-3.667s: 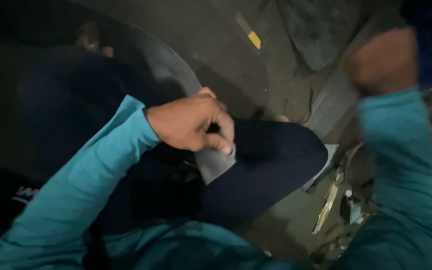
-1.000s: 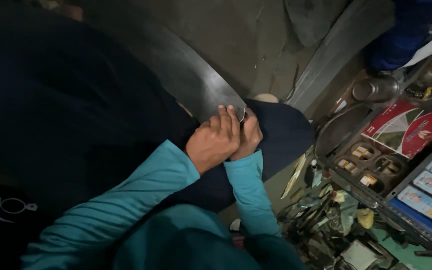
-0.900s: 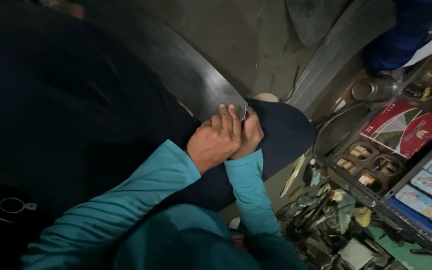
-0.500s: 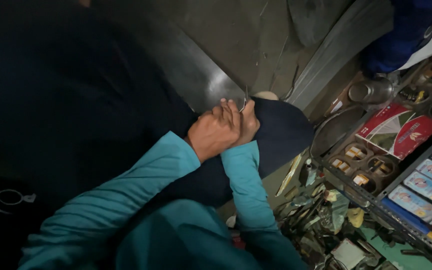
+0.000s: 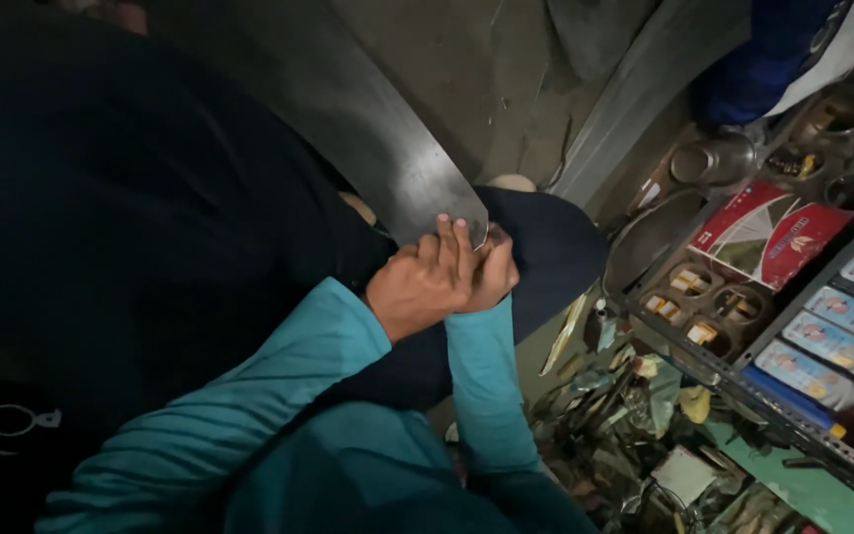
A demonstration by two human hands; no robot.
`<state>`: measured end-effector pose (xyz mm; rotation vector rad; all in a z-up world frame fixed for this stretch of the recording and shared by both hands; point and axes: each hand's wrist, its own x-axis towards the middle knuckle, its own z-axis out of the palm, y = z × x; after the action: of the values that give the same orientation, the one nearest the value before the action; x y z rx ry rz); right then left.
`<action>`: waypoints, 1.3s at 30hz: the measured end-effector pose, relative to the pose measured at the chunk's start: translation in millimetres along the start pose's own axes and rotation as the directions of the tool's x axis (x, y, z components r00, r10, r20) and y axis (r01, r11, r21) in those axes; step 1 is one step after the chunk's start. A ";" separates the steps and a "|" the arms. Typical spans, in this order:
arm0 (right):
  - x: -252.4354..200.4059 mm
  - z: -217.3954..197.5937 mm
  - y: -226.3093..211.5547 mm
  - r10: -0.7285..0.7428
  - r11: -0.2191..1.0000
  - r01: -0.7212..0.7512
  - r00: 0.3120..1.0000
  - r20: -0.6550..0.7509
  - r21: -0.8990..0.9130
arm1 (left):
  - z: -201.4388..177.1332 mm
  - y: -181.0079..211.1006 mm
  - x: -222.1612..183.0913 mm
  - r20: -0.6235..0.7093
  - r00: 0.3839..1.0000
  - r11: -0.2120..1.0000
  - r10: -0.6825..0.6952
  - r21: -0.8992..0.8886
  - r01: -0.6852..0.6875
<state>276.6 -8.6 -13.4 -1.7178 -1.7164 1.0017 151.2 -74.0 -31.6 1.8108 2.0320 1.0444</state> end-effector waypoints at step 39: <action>-21.0 4.4 29.5 -0.468 0.457 0.497 0.840 0.275 -0.738 | -3.5 -3.3 6.5 0.078 0.996 0.999 0.035 0.002 -0.035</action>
<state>292.6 -32.1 -36.3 -1.4343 -2.7165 -0.0735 145.1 -69.1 -29.4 1.8649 1.9648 0.9652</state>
